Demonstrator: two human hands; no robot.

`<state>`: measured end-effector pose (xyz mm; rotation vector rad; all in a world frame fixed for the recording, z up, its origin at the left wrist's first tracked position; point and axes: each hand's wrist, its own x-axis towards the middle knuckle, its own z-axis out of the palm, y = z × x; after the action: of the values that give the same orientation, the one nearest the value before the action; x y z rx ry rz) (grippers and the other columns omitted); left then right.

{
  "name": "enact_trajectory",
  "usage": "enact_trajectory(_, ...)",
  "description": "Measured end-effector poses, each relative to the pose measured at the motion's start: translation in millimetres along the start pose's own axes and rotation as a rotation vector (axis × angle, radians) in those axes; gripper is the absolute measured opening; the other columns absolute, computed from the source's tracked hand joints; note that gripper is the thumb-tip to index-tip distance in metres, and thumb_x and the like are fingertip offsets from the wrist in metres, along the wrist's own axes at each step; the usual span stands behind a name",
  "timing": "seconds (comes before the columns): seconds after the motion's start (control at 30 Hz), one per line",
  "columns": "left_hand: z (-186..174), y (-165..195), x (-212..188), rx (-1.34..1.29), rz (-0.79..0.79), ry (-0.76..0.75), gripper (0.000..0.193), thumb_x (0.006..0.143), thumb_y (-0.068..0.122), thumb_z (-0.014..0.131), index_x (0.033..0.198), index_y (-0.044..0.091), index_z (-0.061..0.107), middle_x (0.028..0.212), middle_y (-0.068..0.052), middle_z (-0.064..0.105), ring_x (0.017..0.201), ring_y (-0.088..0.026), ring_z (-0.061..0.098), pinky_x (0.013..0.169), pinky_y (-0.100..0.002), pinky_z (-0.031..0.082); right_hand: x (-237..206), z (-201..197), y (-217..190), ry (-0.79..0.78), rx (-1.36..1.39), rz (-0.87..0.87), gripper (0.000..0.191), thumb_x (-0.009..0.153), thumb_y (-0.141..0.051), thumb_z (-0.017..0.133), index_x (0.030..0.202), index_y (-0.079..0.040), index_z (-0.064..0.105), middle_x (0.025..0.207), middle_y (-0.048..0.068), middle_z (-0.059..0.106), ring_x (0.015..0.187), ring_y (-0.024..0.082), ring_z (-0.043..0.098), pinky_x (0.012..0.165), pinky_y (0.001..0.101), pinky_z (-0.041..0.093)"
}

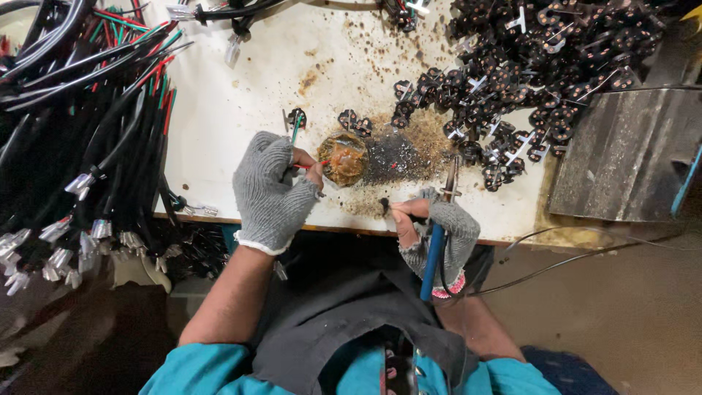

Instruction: The person solders wires to small black connector components at a workbench. They hold a component and wire in one hand, apply solder with the other hand using a soldering iron, dip the joint in flux, and set finished components aside with a pile of completed parts on the bench.

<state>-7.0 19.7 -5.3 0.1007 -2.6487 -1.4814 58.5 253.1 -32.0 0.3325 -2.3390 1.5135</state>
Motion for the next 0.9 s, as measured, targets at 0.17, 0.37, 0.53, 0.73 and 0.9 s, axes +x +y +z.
enact_trajectory(0.17,3,2,1,0.080,0.024,0.005,0.018,0.078,0.009,0.083,0.083,0.008,0.067,0.083,-0.008,0.057,0.069,-0.020,0.061,0.063,-0.032,0.050,4,-2,-2,-0.027,-0.042,0.021,0.049,0.092,0.001,0.078,0.123,-0.011,0.043,0.095,0.013,0.075,0.089,0.024,0.076,0.088,0.0367,0.058)
enact_trajectory(0.37,4,2,0,0.029,0.003,0.024,0.016,0.080,0.008,0.082,0.084,0.009,0.067,0.081,-0.006,0.055,0.067,-0.018,0.057,0.062,-0.032,0.047,12,-5,-8,-0.057,0.005,0.016,0.042,0.097,-0.003,0.077,0.124,-0.010,0.046,0.098,0.011,0.077,0.092,0.022,0.077,0.087,0.0337,0.058)
enact_trajectory(0.53,6,-2,-3,0.041,0.023,0.041,0.017,0.081,0.009,0.083,0.084,0.009,0.067,0.081,-0.006,0.055,0.067,-0.018,0.058,0.061,-0.032,0.047,21,-8,-17,-0.108,-0.114,0.104,0.015,0.089,-0.002,0.079,0.097,-0.008,0.067,0.091,0.010,0.076,0.083,0.024,0.074,0.078,0.0341,0.056)
enact_trajectory(0.73,7,0,1,0.064,0.081,0.068,0.018,0.079,0.008,0.084,0.084,0.009,0.067,0.081,-0.008,0.055,0.070,-0.022,0.058,0.063,-0.035,0.047,33,-8,-25,-0.111,-0.148,0.074,0.012,0.088,-0.002,0.080,0.094,-0.005,0.070,0.092,0.009,0.076,0.083,0.025,0.073,0.077,0.0347,0.055)
enact_trajectory(0.9,-17,14,-6,0.062,0.280,0.009,0.019,0.078,0.009,0.082,0.077,0.009,0.063,0.075,-0.008,0.053,0.070,-0.026,0.057,0.062,-0.037,0.044,37,-8,-32,-0.094,-0.171,0.102,0.012,0.083,-0.002,0.082,0.090,-0.006,0.073,0.090,0.008,0.076,0.077,0.024,0.071,0.072,0.0338,0.054)
